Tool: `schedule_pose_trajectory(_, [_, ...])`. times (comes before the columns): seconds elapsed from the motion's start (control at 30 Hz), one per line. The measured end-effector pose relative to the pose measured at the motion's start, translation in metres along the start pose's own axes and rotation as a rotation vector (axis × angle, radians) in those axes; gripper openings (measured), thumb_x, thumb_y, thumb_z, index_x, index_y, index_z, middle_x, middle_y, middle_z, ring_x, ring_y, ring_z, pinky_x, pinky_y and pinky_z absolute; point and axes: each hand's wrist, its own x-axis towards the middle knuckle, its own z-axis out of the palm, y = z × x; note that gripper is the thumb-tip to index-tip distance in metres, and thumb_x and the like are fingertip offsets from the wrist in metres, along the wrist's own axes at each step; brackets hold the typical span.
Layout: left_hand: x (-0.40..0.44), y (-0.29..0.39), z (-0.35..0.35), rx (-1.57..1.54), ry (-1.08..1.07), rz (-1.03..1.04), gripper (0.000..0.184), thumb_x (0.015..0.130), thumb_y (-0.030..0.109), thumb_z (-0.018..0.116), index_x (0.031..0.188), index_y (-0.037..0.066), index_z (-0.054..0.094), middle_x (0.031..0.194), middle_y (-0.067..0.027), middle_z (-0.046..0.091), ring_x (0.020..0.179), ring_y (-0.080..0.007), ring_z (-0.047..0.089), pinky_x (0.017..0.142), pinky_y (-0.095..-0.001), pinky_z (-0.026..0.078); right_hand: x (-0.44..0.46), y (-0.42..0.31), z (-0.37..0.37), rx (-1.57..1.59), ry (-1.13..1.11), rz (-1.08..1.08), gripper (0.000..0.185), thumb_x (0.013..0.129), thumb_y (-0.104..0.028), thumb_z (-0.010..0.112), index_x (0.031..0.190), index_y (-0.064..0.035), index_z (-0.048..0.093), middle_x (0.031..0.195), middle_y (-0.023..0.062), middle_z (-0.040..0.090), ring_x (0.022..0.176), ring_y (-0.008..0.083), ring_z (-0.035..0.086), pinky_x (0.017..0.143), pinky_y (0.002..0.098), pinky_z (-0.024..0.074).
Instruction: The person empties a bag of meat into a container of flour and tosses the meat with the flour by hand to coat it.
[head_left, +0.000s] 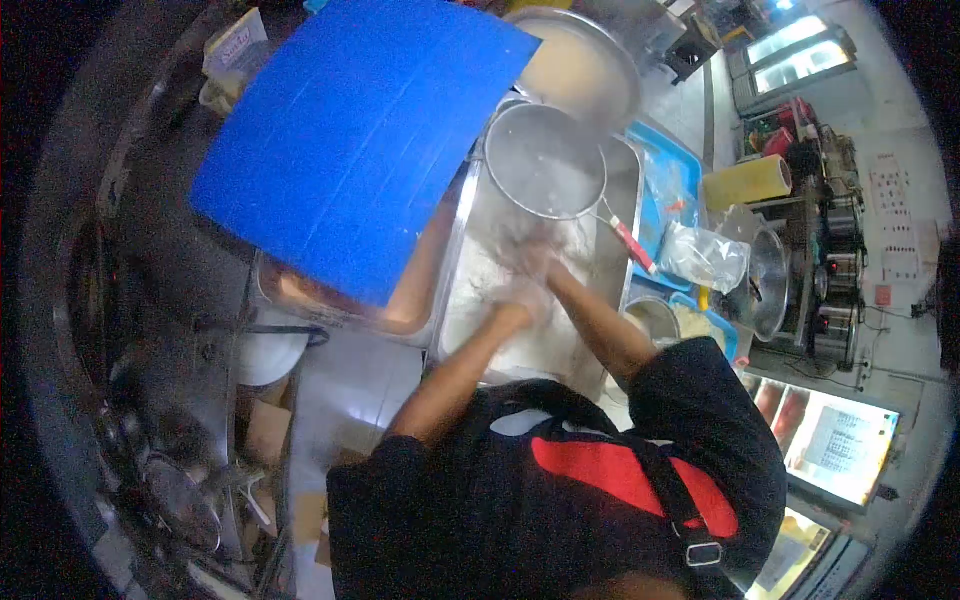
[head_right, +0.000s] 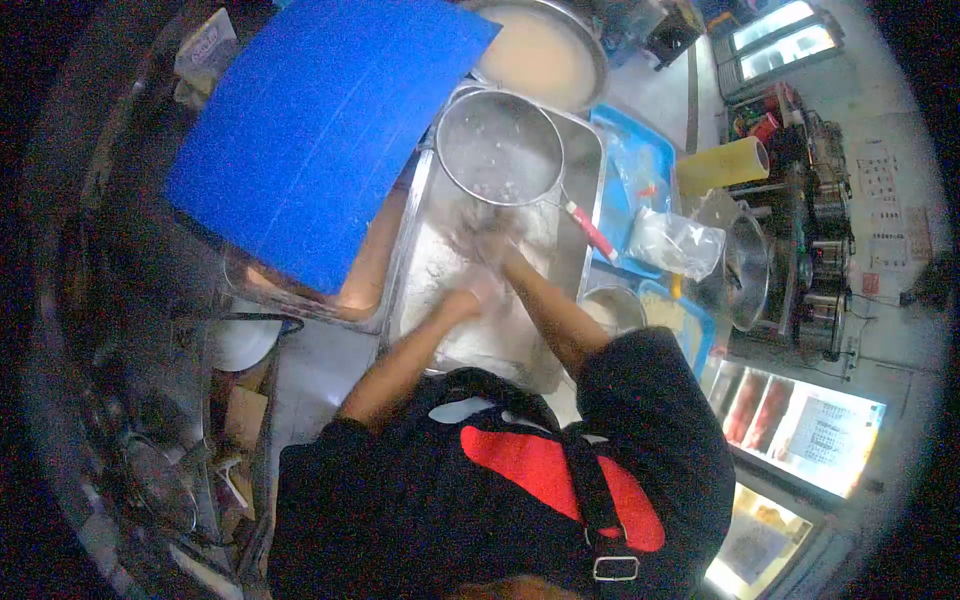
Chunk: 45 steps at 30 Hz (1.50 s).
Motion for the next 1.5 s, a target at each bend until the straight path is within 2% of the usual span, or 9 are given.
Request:
schedule_pose_trajectory(0.37, [-0.046, 0.049, -0.013, -0.443, -0.399, 0.372, 0.024, 0.073, 0.020, 0.047, 0.079, 0.000, 0.058, 0.073, -0.0115, 0.057, 0.068, -0.0172, 0.054, 0.064, -0.0313, 0.043, -0.118, -0.028, -0.003, -0.153, -0.186, -0.101, 0.033, 0.074, -0.026, 0.046, 0.103, -0.0087, 0.050, 0.109, 0.0126, 0.046, 0.105, 0.0227, 0.038, 0.094, 0.0358, 0.0234])
schedule_pose_trajectory(0.77, [-0.023, -0.045, -0.079, 0.092, 0.484, 0.141, 0.040, 0.079, 0.032, 0.039, 0.108, 0.004, 0.043, 0.108, -0.0185, 0.042, 0.102, -0.0265, 0.038, 0.086, -0.0360, 0.030, -0.129, -0.083, 0.012, -0.154, -0.202, -0.270, 0.033, 0.075, -0.029, 0.047, 0.102, -0.0114, 0.051, 0.110, 0.0113, 0.046, 0.105, 0.0218, 0.039, 0.094, 0.0352, 0.0229])
schedule_pose_trajectory(1.0, [0.009, -0.036, -0.070, 0.097, 0.304, 0.061, 0.046, 0.081, 0.039, 0.034, 0.112, 0.006, 0.043, 0.115, -0.0201, 0.040, 0.104, -0.0299, 0.041, 0.090, -0.0360, 0.029, -0.048, 0.036, 0.042, 0.116, 0.988, -0.585, 0.024, 0.070, -0.030, 0.051, 0.070, -0.0087, 0.061, 0.058, 0.0104, 0.055, 0.050, 0.0208, 0.051, 0.046, 0.0335, 0.0420])
schedule_pose_trajectory(1.1, [0.001, -0.051, -0.047, 0.013, 0.086, -0.073, 0.044, 0.080, 0.036, 0.035, 0.112, 0.007, 0.043, 0.115, -0.0185, 0.041, 0.100, -0.0277, 0.045, 0.087, -0.0349, 0.033, -0.084, 0.016, 0.010, 0.253, 0.443, 0.166, 0.025, 0.074, -0.028, 0.049, 0.079, -0.0067, 0.060, 0.074, 0.0119, 0.057, 0.064, 0.0213, 0.052, 0.061, 0.0336, 0.0420])
schedule_pose_trajectory(1.2, [-0.050, -0.013, -0.052, 0.319, -0.206, 0.057, 0.044, 0.081, 0.025, 0.035, 0.121, 0.006, 0.030, 0.118, -0.0158, 0.039, 0.100, -0.0240, 0.045, 0.086, -0.0322, 0.035, -0.126, -0.014, -0.003, 0.339, -0.121, 0.446, 0.030, 0.078, -0.028, 0.045, 0.094, -0.0051, 0.056, 0.096, 0.0132, 0.055, 0.084, 0.0209, 0.052, 0.079, 0.0313, 0.0381])
schedule_pose_trajectory(1.27, [-0.065, -0.066, 0.027, 1.790, 0.190, 0.323, 0.044, 0.082, 0.022, 0.035, 0.122, 0.006, 0.028, 0.120, -0.0142, 0.037, 0.102, -0.0218, 0.043, 0.087, -0.0294, 0.033, -0.137, -0.025, 0.031, 0.475, -0.151, 0.386, 0.031, 0.079, -0.026, 0.044, 0.100, -0.0039, 0.051, 0.103, 0.0138, 0.051, 0.091, 0.0193, 0.049, 0.083, 0.0302, 0.0348])
schedule_pose_trajectory(1.33, [-0.051, -0.101, 0.064, 1.723, 0.549, 0.640, 0.045, 0.082, 0.023, 0.037, 0.122, 0.005, 0.028, 0.121, -0.0118, 0.036, 0.105, -0.0200, 0.040, 0.090, -0.0272, 0.029, -0.123, -0.016, 0.095, 0.871, 0.239, 0.057, 0.034, 0.080, -0.025, 0.043, 0.106, -0.0026, 0.047, 0.109, 0.0144, 0.047, 0.099, 0.0178, 0.045, 0.087, 0.0290, 0.0315])
schedule_pose_trajectory(1.4, [-0.048, -0.087, 0.057, 0.615, 0.543, 0.760, 0.047, 0.081, 0.025, 0.039, 0.122, 0.004, 0.029, 0.121, -0.0101, 0.036, 0.107, -0.0194, 0.037, 0.092, -0.0268, 0.026, -0.115, -0.029, 0.089, 0.721, 0.452, 0.037, 0.038, 0.081, -0.023, 0.043, 0.111, -0.0006, 0.043, 0.113, 0.0158, 0.044, 0.104, 0.0169, 0.042, 0.090, 0.0285, 0.0295])
schedule_pose_trajectory(1.5, [-0.052, -0.055, -0.004, 0.306, 0.254, 0.336, 0.049, 0.080, 0.028, 0.040, 0.121, 0.004, 0.030, 0.117, -0.0095, 0.037, 0.104, -0.0196, 0.037, 0.091, -0.0282, 0.026, -0.118, 0.005, 0.076, 1.600, 0.461, 0.017, 0.042, 0.078, -0.020, 0.044, 0.115, 0.0000, 0.037, 0.117, 0.0125, 0.040, 0.102, 0.0181, 0.043, 0.087, 0.0315, 0.0330])
